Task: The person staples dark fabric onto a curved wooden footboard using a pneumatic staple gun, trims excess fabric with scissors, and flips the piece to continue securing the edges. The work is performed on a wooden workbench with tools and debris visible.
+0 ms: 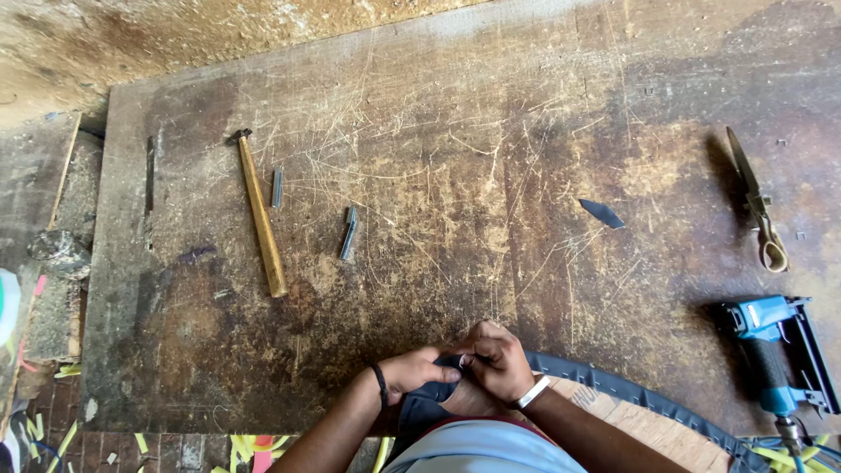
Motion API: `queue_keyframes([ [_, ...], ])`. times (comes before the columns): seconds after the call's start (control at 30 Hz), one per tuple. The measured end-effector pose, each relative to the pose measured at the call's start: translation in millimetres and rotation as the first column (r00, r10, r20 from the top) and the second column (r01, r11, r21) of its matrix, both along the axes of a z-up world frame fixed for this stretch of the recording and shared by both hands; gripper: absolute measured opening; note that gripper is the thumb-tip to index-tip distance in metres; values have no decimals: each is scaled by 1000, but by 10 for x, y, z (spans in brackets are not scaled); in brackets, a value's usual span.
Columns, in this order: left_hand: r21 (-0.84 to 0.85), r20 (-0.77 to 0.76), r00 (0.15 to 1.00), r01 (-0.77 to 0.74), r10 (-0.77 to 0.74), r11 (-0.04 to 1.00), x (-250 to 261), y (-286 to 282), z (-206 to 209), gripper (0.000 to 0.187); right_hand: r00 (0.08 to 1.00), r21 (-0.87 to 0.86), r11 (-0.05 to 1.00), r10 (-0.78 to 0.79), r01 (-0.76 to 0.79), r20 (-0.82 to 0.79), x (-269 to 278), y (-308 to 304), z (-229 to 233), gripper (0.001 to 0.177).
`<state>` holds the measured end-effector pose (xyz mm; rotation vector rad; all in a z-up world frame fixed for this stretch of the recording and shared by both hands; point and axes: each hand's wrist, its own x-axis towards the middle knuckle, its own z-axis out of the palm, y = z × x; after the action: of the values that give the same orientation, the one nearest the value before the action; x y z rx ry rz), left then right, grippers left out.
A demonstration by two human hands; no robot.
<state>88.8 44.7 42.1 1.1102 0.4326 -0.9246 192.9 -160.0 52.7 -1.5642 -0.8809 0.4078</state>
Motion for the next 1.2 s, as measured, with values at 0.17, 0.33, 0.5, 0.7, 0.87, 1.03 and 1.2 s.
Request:
queue_keyframes([
  [0.17,561,383,878,27,-288,828,-43,-199,76,59,997,52,996,71,-73,34,-25,-23,-68,23],
  [0.33,451,516,845,-126,-142,884,-196,-253,28,63,972,34,989,138,-147,190,-8,-142,-49,19],
  [0.5,-252,-101,913,-408,395,877,-326,-191,-134,50,917,67,936,321,-345,235,6,-313,-52,13],
  [0.7,-153,-146,909,-411,391,899,-321,-209,-193,38,995,9,996,88,-89,35,-49,-319,210,20],
  [0.87,-63,-15,969,-248,247,967,-267,-264,-118,46,996,-252,964,-82,87,31,-75,-189,322,39],
  [1.03,158,315,945,-149,94,976,-277,-347,-176,49,1000,-47,999,11,-11,3,-32,-173,124,22],
  [1.2,403,372,928,-133,-29,906,-370,-460,-394,40,992,-63,990,127,-128,-29,-84,-268,-30,18],
])
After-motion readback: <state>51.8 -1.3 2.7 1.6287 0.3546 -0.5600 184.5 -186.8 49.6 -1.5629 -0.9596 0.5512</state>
